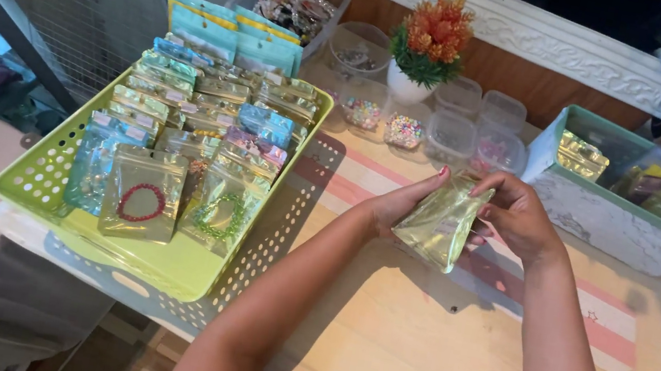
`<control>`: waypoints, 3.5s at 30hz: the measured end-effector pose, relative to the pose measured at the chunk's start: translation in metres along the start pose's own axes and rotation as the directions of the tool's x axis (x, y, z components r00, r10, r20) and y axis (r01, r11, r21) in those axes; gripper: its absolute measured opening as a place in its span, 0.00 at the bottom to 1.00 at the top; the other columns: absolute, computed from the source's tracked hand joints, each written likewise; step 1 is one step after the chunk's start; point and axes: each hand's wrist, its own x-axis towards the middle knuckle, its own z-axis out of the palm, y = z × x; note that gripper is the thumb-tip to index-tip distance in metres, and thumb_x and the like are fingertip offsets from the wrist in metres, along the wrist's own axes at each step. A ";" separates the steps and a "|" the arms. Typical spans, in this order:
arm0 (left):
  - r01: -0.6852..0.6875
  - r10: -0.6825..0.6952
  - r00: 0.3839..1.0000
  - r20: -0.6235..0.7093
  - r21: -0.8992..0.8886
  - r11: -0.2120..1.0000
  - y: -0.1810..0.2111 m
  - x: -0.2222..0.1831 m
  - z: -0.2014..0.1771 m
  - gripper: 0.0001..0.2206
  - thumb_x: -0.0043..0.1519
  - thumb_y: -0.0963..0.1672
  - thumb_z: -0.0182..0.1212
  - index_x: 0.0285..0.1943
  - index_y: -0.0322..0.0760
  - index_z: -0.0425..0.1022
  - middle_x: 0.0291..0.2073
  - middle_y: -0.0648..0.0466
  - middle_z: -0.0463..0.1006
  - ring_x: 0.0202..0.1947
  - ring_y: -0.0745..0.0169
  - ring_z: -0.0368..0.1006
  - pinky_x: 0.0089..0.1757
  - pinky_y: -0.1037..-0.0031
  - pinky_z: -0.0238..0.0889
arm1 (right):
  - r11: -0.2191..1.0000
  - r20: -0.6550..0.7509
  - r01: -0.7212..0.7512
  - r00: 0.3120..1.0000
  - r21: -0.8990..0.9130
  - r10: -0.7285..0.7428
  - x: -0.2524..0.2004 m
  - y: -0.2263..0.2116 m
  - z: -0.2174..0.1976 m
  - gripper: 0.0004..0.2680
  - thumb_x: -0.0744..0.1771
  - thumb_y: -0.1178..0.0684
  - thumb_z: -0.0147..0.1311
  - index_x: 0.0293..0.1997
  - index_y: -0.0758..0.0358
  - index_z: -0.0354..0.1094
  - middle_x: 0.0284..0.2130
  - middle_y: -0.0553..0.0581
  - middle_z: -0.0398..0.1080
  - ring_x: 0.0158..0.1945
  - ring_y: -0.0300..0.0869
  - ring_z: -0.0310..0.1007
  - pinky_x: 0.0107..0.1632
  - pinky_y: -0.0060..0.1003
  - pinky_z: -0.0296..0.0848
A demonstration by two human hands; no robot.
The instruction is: Packing bracelets and small accessories into small gold and blue bags and organizing them in a basket.
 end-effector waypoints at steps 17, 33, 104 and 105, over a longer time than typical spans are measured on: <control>0.391 0.939 0.339 -0.058 0.916 -0.085 0.225 -0.014 -0.032 0.12 0.61 0.49 0.65 0.40 0.39 0.71 0.30 0.52 0.81 0.32 0.53 0.77 0.34 0.62 0.70 | 1.000 -0.122 -0.008 0.992 -0.010 0.007 0.017 0.003 0.024 0.12 0.62 0.63 0.65 0.47 0.63 0.70 0.53 0.54 0.72 0.51 0.38 0.75 0.55 0.38 0.76; 0.889 0.704 0.384 -0.597 0.034 -0.456 0.356 -0.068 -0.198 0.14 0.63 0.46 0.58 0.57 0.44 0.81 0.60 0.49 0.76 0.59 0.48 0.73 0.51 0.55 0.69 | 0.968 -0.077 -0.242 0.968 -0.061 0.237 0.032 0.025 0.032 0.12 0.61 0.62 0.66 0.46 0.63 0.71 0.58 0.56 0.71 0.56 0.40 0.72 0.56 0.38 0.76; 0.184 0.207 0.976 -0.062 0.742 -0.645 0.124 -0.024 0.119 0.06 0.61 0.44 0.62 0.45 0.48 0.77 0.39 0.55 0.80 0.43 0.49 0.78 0.40 0.59 0.70 | 0.982 -0.011 -0.173 0.985 -0.082 0.172 0.021 -0.029 0.068 0.23 0.60 0.72 0.57 0.61 0.64 0.65 0.57 0.53 0.70 0.61 0.39 0.70 0.56 0.39 0.79; 0.187 0.213 0.974 -0.075 0.794 -0.578 0.124 -0.024 0.122 0.07 0.60 0.45 0.64 0.45 0.46 0.76 0.38 0.56 0.81 0.43 0.50 0.78 0.41 0.60 0.70 | 0.983 -0.020 -0.170 0.985 -0.065 0.169 0.021 -0.026 0.066 0.23 0.59 0.71 0.57 0.60 0.64 0.65 0.56 0.54 0.70 0.61 0.40 0.70 0.56 0.40 0.80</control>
